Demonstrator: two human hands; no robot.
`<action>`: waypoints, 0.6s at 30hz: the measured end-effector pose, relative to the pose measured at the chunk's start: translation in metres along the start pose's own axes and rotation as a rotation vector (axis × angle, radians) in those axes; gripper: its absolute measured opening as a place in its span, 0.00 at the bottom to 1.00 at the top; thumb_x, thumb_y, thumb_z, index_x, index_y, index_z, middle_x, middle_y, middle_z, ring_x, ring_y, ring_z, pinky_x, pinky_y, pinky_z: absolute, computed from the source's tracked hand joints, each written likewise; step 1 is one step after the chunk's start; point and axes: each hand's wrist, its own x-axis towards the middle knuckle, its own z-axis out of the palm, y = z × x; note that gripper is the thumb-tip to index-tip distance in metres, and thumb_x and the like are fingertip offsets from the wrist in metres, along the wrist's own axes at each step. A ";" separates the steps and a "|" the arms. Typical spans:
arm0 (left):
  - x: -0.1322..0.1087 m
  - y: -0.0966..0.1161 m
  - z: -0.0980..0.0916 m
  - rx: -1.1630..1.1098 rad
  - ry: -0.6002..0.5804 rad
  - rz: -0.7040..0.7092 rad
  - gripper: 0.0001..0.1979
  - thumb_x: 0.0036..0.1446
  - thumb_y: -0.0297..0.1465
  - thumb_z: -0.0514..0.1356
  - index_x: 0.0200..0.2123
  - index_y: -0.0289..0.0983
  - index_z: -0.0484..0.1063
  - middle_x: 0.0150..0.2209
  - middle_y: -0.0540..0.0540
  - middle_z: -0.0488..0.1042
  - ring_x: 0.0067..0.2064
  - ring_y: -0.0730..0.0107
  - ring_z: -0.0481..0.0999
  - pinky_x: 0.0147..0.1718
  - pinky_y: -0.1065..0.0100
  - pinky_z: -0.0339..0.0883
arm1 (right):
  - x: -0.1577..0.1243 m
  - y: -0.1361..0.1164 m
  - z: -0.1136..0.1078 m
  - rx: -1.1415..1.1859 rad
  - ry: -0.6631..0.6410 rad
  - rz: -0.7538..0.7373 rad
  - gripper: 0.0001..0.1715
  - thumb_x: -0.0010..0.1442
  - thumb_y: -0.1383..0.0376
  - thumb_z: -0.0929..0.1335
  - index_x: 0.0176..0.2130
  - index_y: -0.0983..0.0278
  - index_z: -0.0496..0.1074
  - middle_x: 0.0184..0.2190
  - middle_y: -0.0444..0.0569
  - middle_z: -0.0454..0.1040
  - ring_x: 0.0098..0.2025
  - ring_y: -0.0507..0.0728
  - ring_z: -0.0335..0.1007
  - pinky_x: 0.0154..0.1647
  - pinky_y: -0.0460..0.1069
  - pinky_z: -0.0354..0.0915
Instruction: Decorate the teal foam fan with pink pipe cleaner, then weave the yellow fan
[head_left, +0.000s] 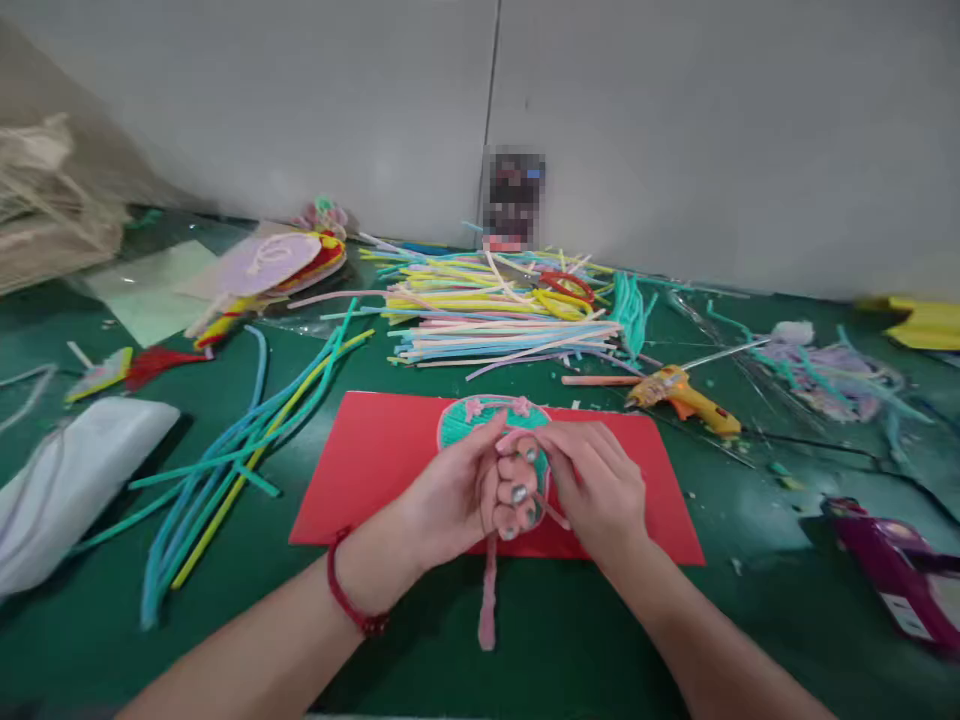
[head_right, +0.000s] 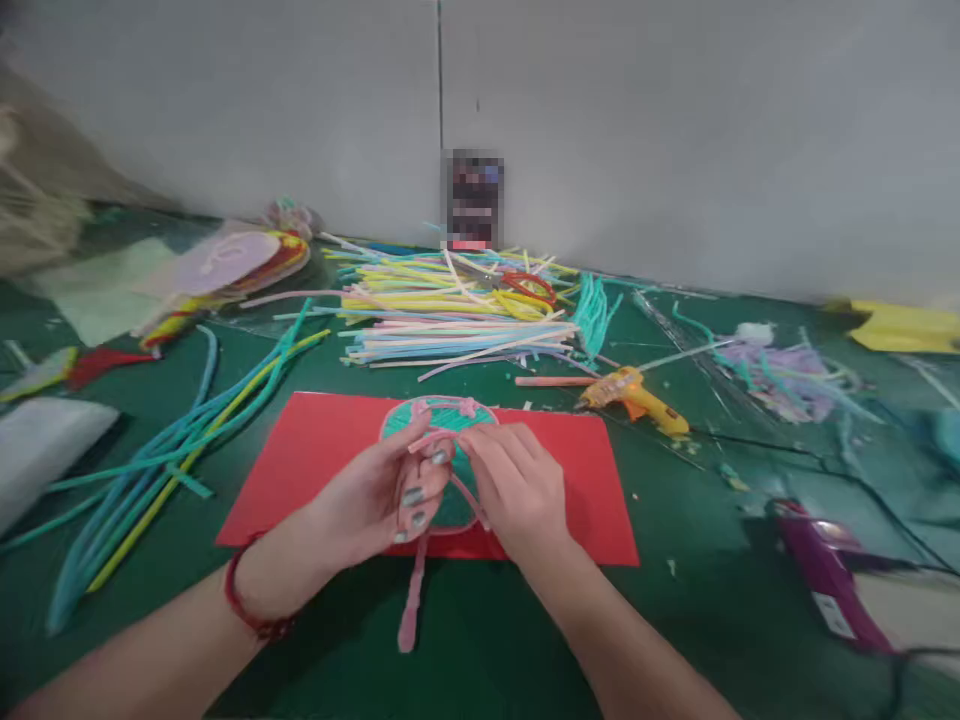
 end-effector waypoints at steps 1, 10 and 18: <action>-0.001 -0.001 0.000 0.045 0.017 0.019 0.17 0.64 0.38 0.48 0.28 0.35 0.65 0.18 0.52 0.67 0.17 0.76 0.69 0.13 0.77 0.65 | 0.000 0.000 0.000 0.007 0.000 0.004 0.10 0.58 0.77 0.65 0.39 0.66 0.69 0.32 0.53 0.77 0.35 0.55 0.71 0.36 0.50 0.69; -0.001 -0.008 0.004 0.023 0.045 0.187 0.07 0.59 0.29 0.57 0.30 0.30 0.68 0.16 0.56 0.61 0.16 0.84 0.63 0.16 0.82 0.61 | 0.001 -0.001 0.000 0.010 0.044 0.055 0.10 0.58 0.77 0.64 0.38 0.64 0.69 0.31 0.50 0.76 0.35 0.54 0.71 0.37 0.50 0.68; 0.002 -0.009 0.007 0.025 0.092 0.214 0.13 0.63 0.30 0.52 0.26 0.32 0.66 0.17 0.55 0.60 0.16 0.83 0.62 0.16 0.79 0.60 | 0.001 -0.003 0.004 0.004 0.043 0.046 0.11 0.59 0.76 0.64 0.40 0.64 0.69 0.33 0.51 0.76 0.36 0.55 0.72 0.37 0.50 0.69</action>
